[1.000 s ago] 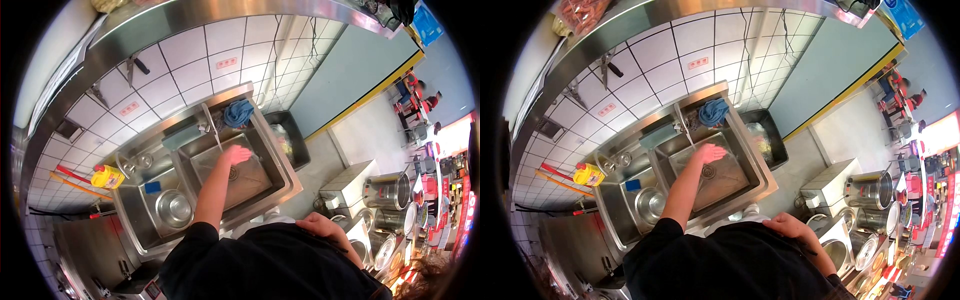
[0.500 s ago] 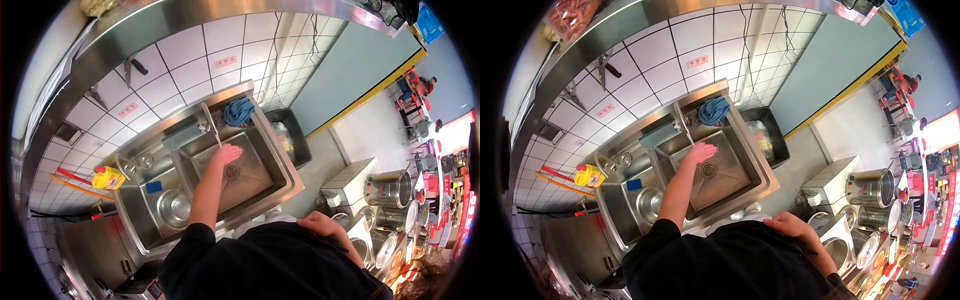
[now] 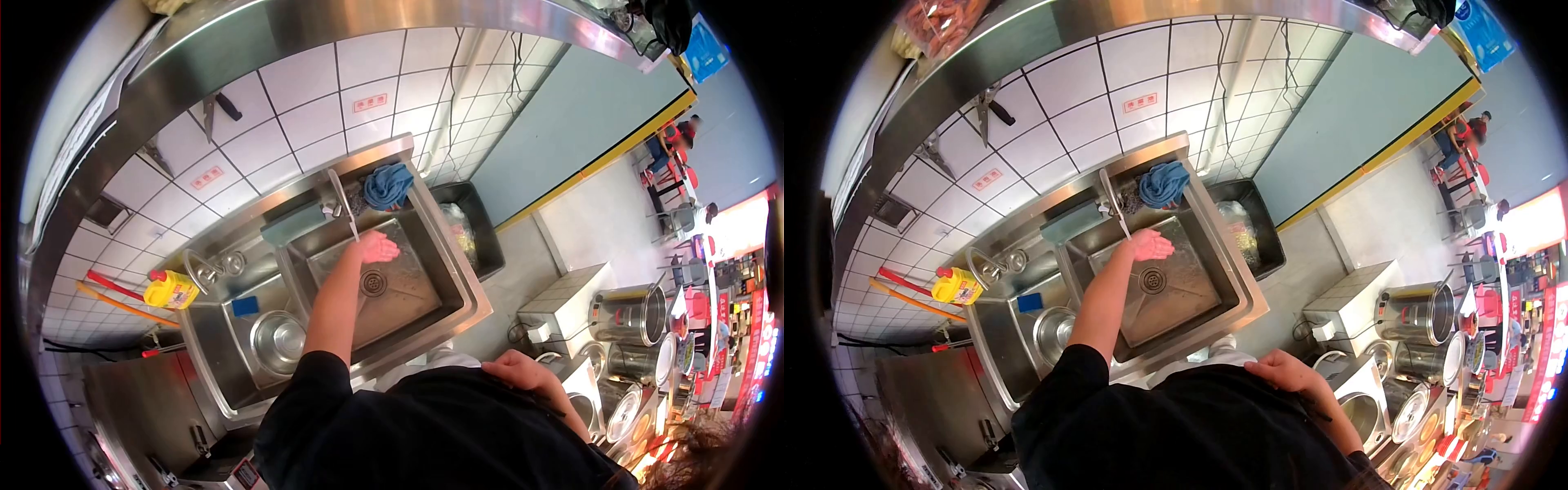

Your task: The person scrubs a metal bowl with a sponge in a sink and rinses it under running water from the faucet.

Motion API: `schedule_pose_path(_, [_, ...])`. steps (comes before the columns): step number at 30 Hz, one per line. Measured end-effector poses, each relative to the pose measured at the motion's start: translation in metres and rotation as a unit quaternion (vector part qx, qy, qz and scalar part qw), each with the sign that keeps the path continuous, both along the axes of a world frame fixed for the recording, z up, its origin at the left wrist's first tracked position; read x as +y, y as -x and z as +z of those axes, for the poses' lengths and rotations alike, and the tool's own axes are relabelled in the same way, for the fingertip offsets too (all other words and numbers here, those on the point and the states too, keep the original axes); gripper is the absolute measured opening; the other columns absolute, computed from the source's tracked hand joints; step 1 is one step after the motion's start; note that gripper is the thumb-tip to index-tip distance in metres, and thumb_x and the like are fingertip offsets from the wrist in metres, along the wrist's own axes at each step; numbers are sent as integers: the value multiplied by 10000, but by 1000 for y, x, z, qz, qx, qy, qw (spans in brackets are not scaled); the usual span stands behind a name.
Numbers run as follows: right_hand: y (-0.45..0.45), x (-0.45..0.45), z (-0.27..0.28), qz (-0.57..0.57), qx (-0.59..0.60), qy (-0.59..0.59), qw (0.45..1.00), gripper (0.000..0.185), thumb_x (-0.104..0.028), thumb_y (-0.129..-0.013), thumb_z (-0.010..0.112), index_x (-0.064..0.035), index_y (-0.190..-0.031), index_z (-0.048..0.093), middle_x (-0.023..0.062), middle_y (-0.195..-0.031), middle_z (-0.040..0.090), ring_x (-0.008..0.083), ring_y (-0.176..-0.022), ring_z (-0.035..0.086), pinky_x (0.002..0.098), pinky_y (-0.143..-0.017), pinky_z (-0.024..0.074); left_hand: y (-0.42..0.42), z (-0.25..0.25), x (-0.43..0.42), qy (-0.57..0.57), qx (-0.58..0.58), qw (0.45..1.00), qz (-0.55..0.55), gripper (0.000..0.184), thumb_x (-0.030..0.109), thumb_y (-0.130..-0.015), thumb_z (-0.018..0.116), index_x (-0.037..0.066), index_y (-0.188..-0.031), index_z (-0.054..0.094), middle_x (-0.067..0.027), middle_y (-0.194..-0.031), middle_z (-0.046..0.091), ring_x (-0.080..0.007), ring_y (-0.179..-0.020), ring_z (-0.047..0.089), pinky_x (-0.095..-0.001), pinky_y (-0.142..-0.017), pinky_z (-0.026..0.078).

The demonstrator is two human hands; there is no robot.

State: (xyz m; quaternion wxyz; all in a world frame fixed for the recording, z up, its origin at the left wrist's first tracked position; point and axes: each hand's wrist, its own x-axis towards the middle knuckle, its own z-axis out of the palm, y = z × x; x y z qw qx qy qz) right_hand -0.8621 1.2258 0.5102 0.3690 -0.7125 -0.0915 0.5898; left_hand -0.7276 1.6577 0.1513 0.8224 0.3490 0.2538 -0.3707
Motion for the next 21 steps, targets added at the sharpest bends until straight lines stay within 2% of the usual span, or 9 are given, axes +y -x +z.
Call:
schedule_pose_path(9, [2, -2, -3, -5, 4, 17, 1000, 595, -450, -1000, 548, -71, -548, 473, -51, -518, 417, 66, -487, 378, 268, -469, 302, -16, 7, 0, 32, -43, 997, -63, 618, 343, -1045, 300, -126, -1448, 288, -289, -1496, 372, -383, -1413, 356, -488, -1170, 267])
schedule_pose_path(12, [3, 1, 0, -5, -3, 21, 1000, 591, -451, -1000, 547, -65, -557, 485, -53, -520, 416, 67, -492, 378, 269, -472, 304, -21, 11, -8, 83, -75, 990, -91, 620, 356, -1044, 327, -128, -1430, 323, -287, -1476, 403, -374, -1399, 383, -485, -1162, 288])
schedule_pose_path(15, [1, 0, 0, -1, -3, 47, 999, 586, -449, -999, 546, -53, -569, 506, -48, -523, 427, 71, -497, 389, 270, -477, 311, -19, 15, -21, 107, -97, 979, -147, 610, 372, -1042, 338, -127, -1389, 399, -281, -1435, 460, -371, -1361, 440, -487, -1140, 329])
schedule_pose_path(18, [3, 1, -1, -19, -5, 47, 999, 584, -449, -997, 548, -45, -577, 514, -43, -530, 431, 73, -505, 400, 270, -482, 319, -7, 9, -35, 170, -66, 949, -257, 594, 381, -1045, 333, -115, -1340, 473, -275, -1382, 518, -369, -1312, 498, -487, -1109, 374])
schedule_pose_path(19, [1, 1, -1, -15, -10, 39, 999, 584, -443, -997, 550, -47, -569, 523, -40, -519, 439, 72, -494, 408, 268, -476, 319, -1, 5, -38, 104, -49, 950, -290, 590, 383, -1046, 319, -106, -1325, 496, -274, -1357, 540, -374, -1276, 530, -480, -1091, 397])
schedule_pose_path(21, [-1, 1, -2, -7, -18, 24, 1000, 587, -430, -998, 552, -49, -552, 543, -32, -499, 457, 71, -471, 423, 264, -462, 317, 10, -13, -39, 6, -21, 972, -235, 597, 390, -1045, 314, -103, -1332, 490, -267, -1363, 538, -368, -1287, 520, -477, -1094, 393])
